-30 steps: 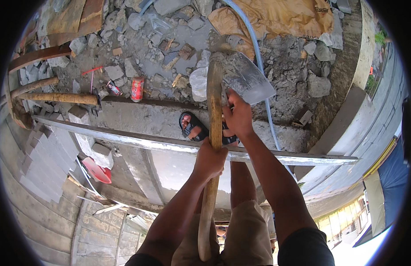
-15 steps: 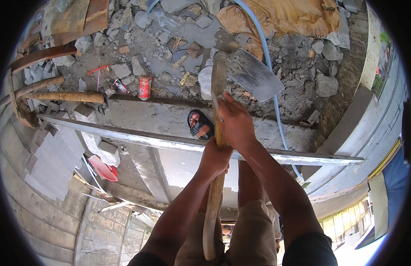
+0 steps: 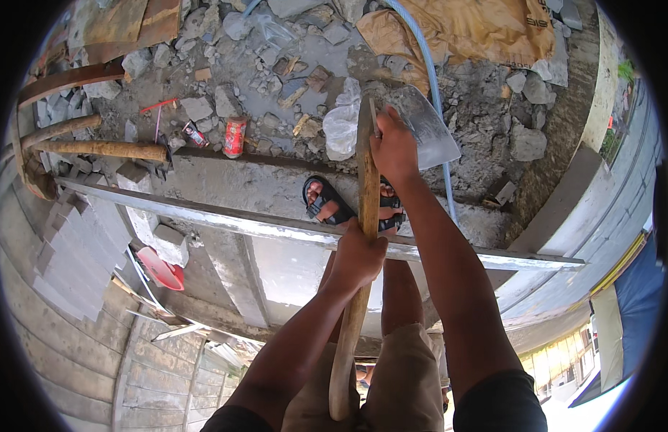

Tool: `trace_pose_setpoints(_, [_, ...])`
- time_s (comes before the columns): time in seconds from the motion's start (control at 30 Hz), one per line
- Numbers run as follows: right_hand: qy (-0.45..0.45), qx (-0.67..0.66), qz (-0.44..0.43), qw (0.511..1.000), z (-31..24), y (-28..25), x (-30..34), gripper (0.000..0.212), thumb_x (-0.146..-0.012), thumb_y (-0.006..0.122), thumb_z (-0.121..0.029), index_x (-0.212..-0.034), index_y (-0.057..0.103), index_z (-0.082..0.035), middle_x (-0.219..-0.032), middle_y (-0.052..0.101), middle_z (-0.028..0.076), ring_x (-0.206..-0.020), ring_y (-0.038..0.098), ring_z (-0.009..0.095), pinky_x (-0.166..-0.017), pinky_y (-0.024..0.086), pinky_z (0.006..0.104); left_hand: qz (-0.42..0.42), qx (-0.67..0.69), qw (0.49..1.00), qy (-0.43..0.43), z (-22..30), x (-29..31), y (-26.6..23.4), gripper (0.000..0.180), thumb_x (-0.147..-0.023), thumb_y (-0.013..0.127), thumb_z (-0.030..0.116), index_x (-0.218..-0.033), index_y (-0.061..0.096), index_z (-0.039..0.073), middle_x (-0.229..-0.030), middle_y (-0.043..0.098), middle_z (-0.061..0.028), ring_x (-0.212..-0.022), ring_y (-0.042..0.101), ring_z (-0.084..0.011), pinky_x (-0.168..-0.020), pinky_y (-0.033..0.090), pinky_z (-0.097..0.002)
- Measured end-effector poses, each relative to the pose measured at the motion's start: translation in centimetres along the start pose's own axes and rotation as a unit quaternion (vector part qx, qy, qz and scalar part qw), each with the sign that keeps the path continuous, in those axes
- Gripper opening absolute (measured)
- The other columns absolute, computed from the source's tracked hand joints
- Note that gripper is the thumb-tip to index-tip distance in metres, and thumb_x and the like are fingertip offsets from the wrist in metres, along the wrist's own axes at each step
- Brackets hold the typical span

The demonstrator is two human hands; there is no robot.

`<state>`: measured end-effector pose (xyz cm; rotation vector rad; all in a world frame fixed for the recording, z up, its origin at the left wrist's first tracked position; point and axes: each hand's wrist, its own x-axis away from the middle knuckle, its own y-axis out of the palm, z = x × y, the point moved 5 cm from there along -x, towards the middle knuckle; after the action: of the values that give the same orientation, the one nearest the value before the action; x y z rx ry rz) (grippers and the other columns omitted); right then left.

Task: The person cleans and scrapes a metal trowel using a wooden handle and water, removing dried concrete residue.

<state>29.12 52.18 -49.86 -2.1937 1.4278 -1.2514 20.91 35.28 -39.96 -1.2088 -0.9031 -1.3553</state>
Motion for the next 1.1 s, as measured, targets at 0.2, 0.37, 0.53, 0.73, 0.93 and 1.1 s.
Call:
trace_pose_setpoints(0.2, [-0.115, 0.014, 0.028, 0.993, -3.2, -0.3, 6.6, 0.032, -0.078, 0.069, -0.001, -0.109, 0.06, -0.003, -0.132, 0.059, 0.026, -0.125, 0.056, 0.041, -0.097, 0.052, 0.0469, 0.039, -0.071, 0.997, 0.011, -0.8, -0.3, -0.7, 0.037, -0.089, 0.063, 0.016, -0.112, 0.042, -0.003, -0.073, 0.064, -0.0193, -0.057, 0.067, -0.0295, -0.049, 0.053, -0.0403])
trace_pose_setpoints(0.37, [-0.111, 0.058, 0.06, 0.99, -1.3, -2.2, -0.3, 0.031, -0.077, 0.069, 0.001, -0.107, 0.06, -0.002, -0.128, 0.061, 0.026, -0.115, 0.061, 0.044, -0.09, 0.054, 0.0469, 0.009, -0.068, 0.997, 0.038, 3.0, 1.4, -0.2, 0.04, -0.089, 0.06, 0.017, -0.111, 0.04, -0.011, -0.087, 0.064, -0.0399, -0.088, 0.065, -0.0549, -0.081, 0.053, -0.0568])
trace_pose_setpoints(0.53, [-0.227, 0.166, -0.055, 0.958, -4.7, -3.6, 6.3, 0.037, -0.074, 0.074, -0.003, -0.108, 0.06, -0.002, -0.12, 0.066, 0.016, -0.124, 0.059, 0.034, -0.1, 0.05, 0.0437, 0.027, -0.104, 0.992, 0.068, 2.9, 1.3, -0.5, 0.038, -0.089, 0.058, 0.014, -0.112, 0.039, -0.008, -0.088, 0.064, -0.0372, -0.085, 0.066, -0.0531, -0.076, 0.055, -0.0561])
trace_pose_setpoints(0.73, [-0.18, 0.173, -0.043, 0.968, -5.1, -9.8, 7.1, 0.041, -0.072, 0.077, -0.003, -0.109, 0.06, -0.003, -0.115, 0.067, 0.014, -0.127, 0.057, 0.035, -0.099, 0.052, 0.0417, 0.047, -0.178, 0.98, 0.079, 6.0, 5.4, 0.2, 0.051, -0.09, 0.06, 0.014, -0.131, 0.035, -0.002, -0.089, 0.064, -0.0331, -0.08, 0.067, -0.0492, -0.07, 0.057, -0.0558])
trace_pose_setpoints(0.93, [-0.105, 0.126, -0.032, 0.986, -0.9, -9.7, 6.1, 0.041, -0.073, 0.078, -0.001, -0.11, 0.06, -0.005, -0.124, 0.061, 0.019, -0.117, 0.061, 0.039, -0.089, 0.056, 0.0452, 0.034, -0.208, 0.972, 0.107, 5.6, 5.8, 4.1, 0.074, -0.09, 0.06, 0.01, -0.15, 0.02, -0.004, -0.105, 0.059, -0.0304, -0.074, 0.069, -0.0434, -0.064, 0.059, -0.0497])
trace_pose_setpoints(1.1, [-0.103, 0.153, -0.005, 0.983, 0.7, -9.5, 4.4, 0.043, -0.072, 0.079, -0.001, -0.11, 0.059, -0.004, -0.12, 0.063, 0.017, -0.123, 0.058, 0.039, -0.091, 0.055, 0.0459, 0.014, -0.225, 0.97, 0.088, 4.9, 5.6, 5.5, 0.08, -0.087, 0.06, 0.007, -0.153, 0.015, -0.002, -0.114, 0.055, -0.0303, -0.089, 0.067, -0.0464, -0.077, 0.058, -0.0508])
